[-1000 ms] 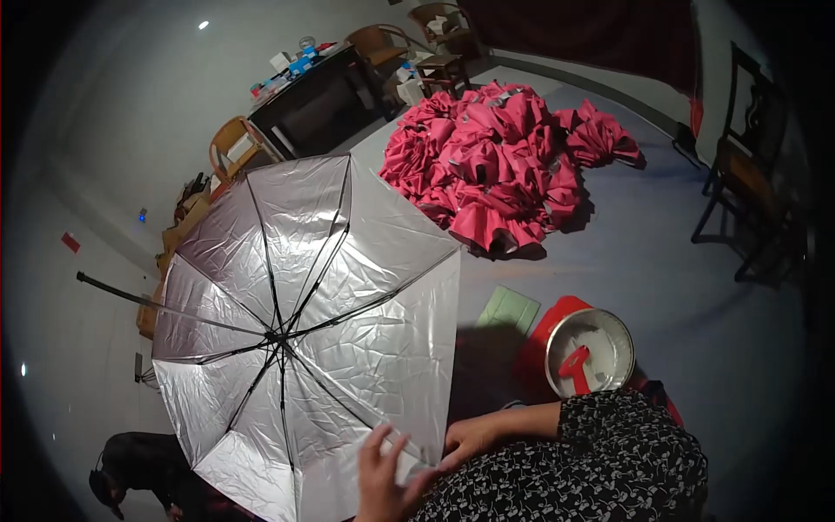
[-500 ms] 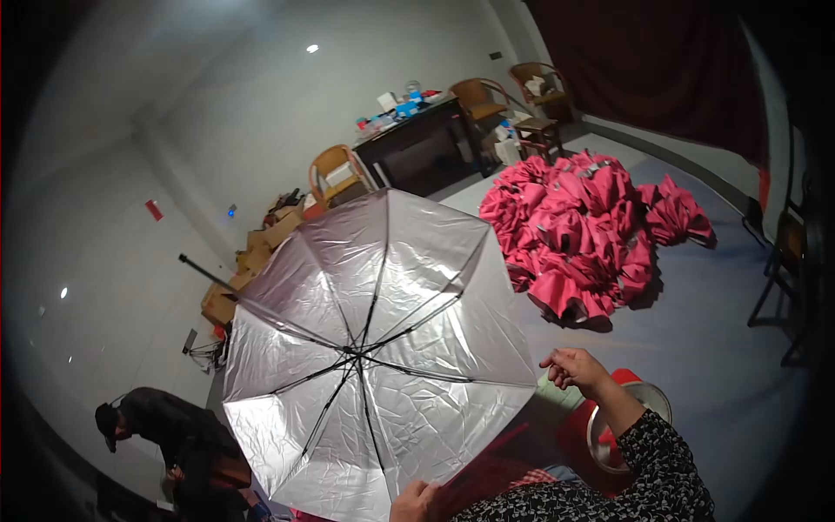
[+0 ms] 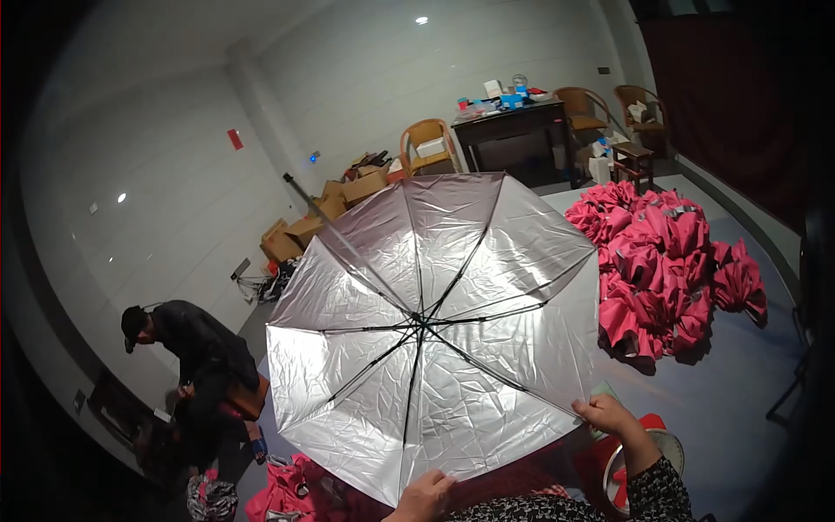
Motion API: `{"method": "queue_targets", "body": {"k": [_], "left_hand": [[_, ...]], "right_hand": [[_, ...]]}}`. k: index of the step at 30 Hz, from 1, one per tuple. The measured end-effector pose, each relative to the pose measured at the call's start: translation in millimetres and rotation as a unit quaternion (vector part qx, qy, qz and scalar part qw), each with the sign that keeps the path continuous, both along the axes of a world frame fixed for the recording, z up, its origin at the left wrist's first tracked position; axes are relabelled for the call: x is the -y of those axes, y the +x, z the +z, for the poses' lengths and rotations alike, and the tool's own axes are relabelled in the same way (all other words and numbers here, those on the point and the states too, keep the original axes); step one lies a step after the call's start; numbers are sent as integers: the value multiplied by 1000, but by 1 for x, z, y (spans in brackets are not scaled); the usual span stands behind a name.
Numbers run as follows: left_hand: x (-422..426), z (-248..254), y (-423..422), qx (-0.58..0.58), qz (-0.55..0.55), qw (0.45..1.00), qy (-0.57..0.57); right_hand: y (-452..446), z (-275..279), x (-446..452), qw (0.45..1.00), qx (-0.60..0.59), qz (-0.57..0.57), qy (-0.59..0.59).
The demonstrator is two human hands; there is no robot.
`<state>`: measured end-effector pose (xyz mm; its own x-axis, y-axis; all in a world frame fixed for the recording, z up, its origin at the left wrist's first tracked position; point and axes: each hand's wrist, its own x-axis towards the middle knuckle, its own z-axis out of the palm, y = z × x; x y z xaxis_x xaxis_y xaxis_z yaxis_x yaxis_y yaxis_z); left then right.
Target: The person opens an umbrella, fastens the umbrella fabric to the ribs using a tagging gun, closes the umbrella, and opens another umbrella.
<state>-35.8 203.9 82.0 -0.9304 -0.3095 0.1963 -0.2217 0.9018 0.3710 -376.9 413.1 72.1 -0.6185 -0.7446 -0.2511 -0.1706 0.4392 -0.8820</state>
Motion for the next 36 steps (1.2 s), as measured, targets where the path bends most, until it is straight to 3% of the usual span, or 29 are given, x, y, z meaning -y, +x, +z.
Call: {"method": "queue_targets", "body": {"k": [4,7,10,15,27,33,35,36], "left_hand": [[4,3,-2,7,-30,999,8],[4,0,1,-22,-20,999,11],[11,-14,14,-36,-12,999,2],[16,-30,38,-48,23,998,-30],[28,-72,37,-84,19,995,43],[28,-107,32,-63,14,996,57],[27,-108,27,-61,-8,997,37],[30,-116,27,-59,-21,997,33]], "right_hand": [[8,-13,-4,997,2,39,65],[3,-47,-6,1000,0,25,19],[14,-39,-7,992,117,-44,-33],[12,-45,-6,988,134,-66,-23],[-6,-84,3,985,113,-120,-44],[-23,-107,3,988,20,-150,-39],[-17,-101,10,974,67,-177,-124],[-19,-99,4,961,146,-177,-152]]}}
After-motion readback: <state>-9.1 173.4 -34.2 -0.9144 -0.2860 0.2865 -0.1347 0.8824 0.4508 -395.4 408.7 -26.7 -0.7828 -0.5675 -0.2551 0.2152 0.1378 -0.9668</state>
